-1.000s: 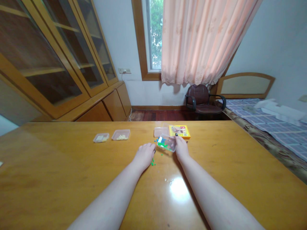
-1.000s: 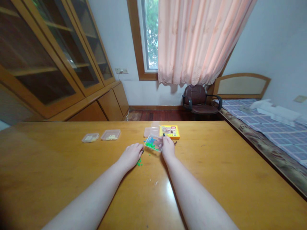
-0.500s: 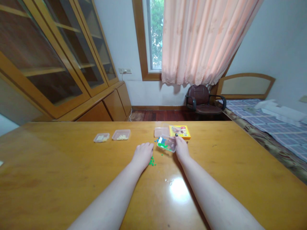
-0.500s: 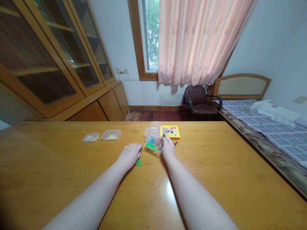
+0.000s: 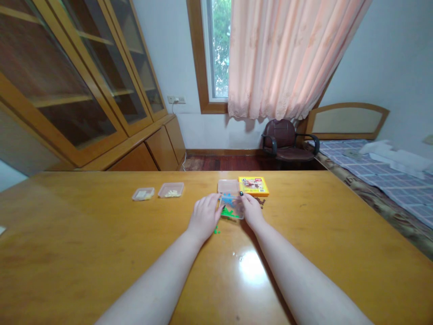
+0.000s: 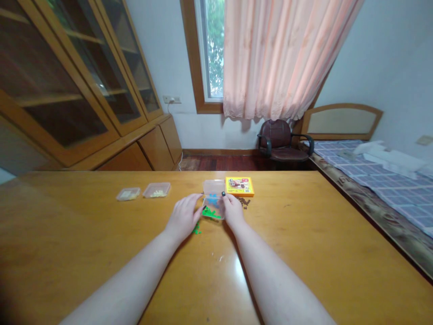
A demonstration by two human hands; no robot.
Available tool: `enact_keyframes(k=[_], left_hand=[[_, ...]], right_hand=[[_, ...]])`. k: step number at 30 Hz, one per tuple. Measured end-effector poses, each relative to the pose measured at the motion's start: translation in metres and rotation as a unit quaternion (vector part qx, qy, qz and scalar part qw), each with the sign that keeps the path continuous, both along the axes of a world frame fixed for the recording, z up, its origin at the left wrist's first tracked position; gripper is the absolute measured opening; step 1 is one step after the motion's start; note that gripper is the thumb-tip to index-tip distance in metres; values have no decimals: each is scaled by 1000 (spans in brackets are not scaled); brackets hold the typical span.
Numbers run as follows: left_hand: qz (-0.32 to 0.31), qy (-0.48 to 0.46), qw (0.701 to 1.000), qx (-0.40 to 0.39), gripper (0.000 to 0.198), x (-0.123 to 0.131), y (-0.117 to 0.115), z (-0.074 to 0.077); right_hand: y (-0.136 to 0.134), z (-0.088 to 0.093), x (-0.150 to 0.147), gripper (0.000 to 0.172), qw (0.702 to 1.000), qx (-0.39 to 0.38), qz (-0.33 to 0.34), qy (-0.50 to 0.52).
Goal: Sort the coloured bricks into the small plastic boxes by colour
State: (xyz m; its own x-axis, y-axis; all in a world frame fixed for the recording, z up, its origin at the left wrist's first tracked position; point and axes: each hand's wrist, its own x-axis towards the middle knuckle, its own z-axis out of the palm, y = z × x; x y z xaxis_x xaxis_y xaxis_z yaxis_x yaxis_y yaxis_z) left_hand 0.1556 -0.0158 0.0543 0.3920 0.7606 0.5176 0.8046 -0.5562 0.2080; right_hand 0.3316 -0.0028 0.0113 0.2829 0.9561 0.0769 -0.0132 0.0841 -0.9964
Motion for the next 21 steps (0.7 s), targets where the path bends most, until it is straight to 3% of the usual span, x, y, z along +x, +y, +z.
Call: enact_keyframes(k=[6,10,21], left_hand=[[-140,55,987,-57,20,8,-16,5],[-226,115,963,-95,19,18,-24,3],[-147,81,978,-122,18,12,-4,-15]], right_hand=[[10,-4,8,32,983,-20,-99,155],[12,-5,11,34,977,-13,-110,183],[10,-1,8,34,979,-21,-106,174]])
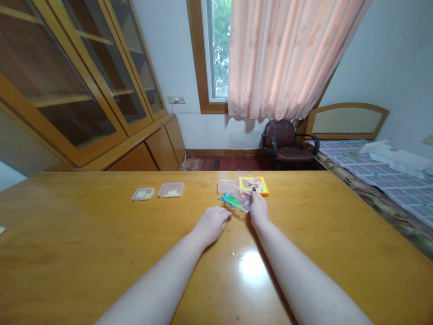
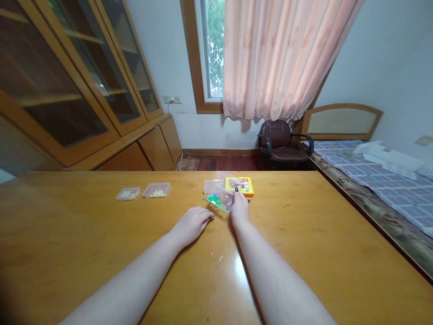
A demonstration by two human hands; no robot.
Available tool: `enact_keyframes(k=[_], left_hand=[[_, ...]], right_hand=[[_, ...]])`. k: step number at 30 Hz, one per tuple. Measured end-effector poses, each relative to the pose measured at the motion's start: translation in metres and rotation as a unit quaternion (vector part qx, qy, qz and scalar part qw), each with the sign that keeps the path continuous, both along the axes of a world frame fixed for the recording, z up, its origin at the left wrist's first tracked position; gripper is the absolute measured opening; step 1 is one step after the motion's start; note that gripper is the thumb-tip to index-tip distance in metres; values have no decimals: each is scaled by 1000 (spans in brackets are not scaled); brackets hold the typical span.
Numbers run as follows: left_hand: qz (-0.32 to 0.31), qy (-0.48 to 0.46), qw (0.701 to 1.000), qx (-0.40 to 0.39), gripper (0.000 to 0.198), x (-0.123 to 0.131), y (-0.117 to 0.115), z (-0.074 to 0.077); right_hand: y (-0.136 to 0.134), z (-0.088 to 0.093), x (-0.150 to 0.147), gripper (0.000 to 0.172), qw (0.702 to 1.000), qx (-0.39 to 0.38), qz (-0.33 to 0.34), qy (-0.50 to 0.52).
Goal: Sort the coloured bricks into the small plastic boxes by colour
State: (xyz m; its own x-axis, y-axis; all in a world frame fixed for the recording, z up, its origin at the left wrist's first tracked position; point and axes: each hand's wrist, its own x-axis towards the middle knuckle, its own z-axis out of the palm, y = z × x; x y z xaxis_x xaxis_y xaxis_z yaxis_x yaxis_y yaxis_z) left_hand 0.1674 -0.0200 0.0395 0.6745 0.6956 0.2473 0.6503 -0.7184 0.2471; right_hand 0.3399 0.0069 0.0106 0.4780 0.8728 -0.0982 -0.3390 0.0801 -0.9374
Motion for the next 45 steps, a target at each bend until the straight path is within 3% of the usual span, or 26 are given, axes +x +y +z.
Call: enact_keyframes(k=[21,29,32,34,36,38,40,41,43,45], left_hand=[[34,-20,999,-13,21,-3,4,-4],[-40,60,997,-13,21,-7,3,9],[10,111,994,-4,21,-11,0,16],[86,133,987,7,31,-9,-9,17],[118,147,982,2,55,-2,-24,12],[45,160,985,-35,72,10,-41,4],[-53,168,982,-72,75,21,-54,-4],[-65,176,978,-87,76,25,-59,-8],[-33,192,975,-104,78,29,-61,-12],[50,208,971,-109,83,27,-58,-13]], right_hand=[[1,0,1,30,1000,16,-5,22],[4,-6,2,35,999,11,1,34],[5,-6,2,33,999,20,8,49],[6,-6,2,32,998,18,9,55],[5,-6,3,31,999,11,8,50],[4,-6,3,31,999,7,9,37],[4,-6,3,32,1000,10,10,28],[3,-6,3,33,999,11,10,28],[3,-5,3,33,999,9,7,35],[3,-4,2,32,999,7,5,44]])
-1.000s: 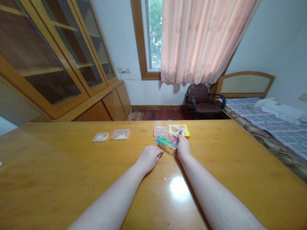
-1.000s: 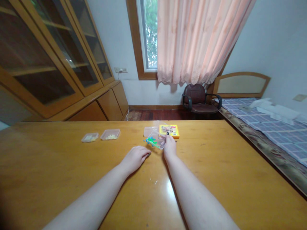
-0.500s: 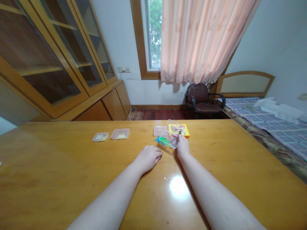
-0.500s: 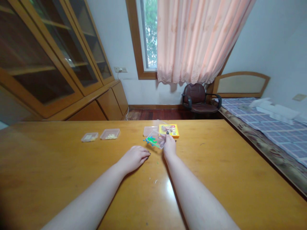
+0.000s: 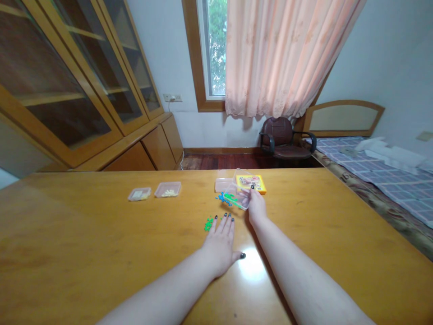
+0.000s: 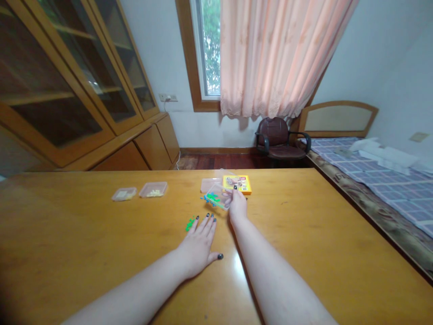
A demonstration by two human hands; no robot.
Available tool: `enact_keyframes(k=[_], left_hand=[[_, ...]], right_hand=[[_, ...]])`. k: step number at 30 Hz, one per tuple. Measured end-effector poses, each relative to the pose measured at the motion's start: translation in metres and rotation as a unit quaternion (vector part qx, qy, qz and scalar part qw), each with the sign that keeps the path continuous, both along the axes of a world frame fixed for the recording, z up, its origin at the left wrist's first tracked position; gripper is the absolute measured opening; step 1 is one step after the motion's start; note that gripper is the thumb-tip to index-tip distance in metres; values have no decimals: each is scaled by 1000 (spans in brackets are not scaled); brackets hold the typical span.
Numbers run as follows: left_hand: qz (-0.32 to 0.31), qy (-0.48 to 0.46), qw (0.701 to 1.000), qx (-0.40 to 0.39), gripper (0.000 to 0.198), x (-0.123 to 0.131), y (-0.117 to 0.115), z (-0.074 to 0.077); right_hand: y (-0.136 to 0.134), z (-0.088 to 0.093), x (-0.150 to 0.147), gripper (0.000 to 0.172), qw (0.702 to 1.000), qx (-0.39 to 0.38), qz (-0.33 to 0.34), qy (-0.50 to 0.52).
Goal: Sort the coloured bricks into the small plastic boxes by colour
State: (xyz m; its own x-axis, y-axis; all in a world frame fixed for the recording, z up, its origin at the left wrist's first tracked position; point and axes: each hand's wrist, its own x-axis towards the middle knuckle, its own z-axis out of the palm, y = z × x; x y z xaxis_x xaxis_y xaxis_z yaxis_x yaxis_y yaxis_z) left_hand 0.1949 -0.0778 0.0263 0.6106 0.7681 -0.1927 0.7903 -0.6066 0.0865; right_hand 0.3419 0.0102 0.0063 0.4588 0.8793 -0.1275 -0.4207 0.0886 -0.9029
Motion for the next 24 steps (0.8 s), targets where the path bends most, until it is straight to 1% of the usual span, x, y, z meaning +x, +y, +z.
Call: enact_keyframes(k=[3,5,7,10,12,15,18,21,24], left_hand=[[114,31,993,21,88,-6,8,-3],[153,32,987,25,89,-7,10,-6],[167,22,985,29,89,-8,10,-8],[161,0,986,40,88,-11,10,-6],[145,-12,989,30,85,-19,11,2],[104,-21,994,9,75,-36,16,19],[84,-39,995,29,69,-49,21,30],[74,-34,996,38,68,-55,26,27],[31,-34,998,42,64,-62,31,14]], right_hand=[[1,1,-1,28,1000,-2,-1,7],[1,1,-1,28,1000,-1,0,6],[1,0,0,29,1000,1,0,2],[2,-1,1,32,1000,1,0,-3],[2,-1,1,33,1000,0,2,-5],[1,2,0,33,1000,-2,5,-3],[-1,8,-2,31,1000,-8,2,-8],[-3,10,-3,29,1000,-9,-2,-14],[-2,9,-3,30,1000,-10,2,-19]])
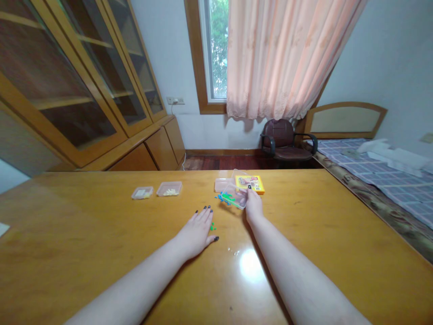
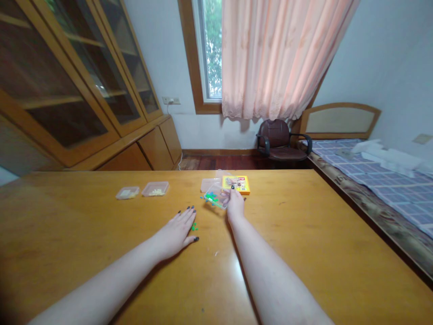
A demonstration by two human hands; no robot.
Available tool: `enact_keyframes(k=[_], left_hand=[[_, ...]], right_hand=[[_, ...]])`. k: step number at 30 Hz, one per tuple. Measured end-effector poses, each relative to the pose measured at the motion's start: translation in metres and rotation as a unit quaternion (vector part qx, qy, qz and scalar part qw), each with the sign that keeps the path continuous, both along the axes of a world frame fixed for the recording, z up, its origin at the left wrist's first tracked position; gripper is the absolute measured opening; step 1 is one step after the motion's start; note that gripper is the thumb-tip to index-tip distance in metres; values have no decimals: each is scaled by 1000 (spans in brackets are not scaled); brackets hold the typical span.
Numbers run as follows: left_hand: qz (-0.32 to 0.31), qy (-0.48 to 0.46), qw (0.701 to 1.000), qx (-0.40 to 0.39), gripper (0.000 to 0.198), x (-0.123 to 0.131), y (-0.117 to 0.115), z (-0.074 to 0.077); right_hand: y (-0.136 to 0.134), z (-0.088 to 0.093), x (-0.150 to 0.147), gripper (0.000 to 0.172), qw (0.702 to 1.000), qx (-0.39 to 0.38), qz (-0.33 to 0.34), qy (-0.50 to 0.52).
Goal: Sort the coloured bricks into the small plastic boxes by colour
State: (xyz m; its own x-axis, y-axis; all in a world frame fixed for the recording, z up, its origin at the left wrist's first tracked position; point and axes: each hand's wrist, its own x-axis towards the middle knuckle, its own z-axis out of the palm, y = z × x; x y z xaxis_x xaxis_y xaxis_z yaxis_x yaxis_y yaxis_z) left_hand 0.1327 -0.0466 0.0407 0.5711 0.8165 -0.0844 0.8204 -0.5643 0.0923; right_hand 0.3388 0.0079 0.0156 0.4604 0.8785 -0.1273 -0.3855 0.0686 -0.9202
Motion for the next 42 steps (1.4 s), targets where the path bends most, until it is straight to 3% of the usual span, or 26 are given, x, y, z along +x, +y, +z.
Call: enact_keyframes(k=[3,7,15,18,23,29,42], left_hand=[[-48,-34,998,11,57,-7,7,-12],[-49,-57,997,3,58,-3,12,-19],[-79,-85,993,-17,46,18,18,-20],[-82,-88,992,24,47,15,24,-14],[-64,9,992,111,38,18,23,3],[-36,117,991,56,24,31,22,4],[-73,136,987,44,21,31,26,5]], right_hand=[[1,-2,0,30,1000,-2,1,-5],[0,-1,-1,31,1000,-4,1,-12],[3,-2,-1,29,1000,5,3,0],[4,-4,0,28,1000,6,5,3],[6,-8,-1,29,1000,1,6,-4],[7,-11,-1,30,1000,12,0,-14],[-1,0,0,33,999,-11,4,-37]])
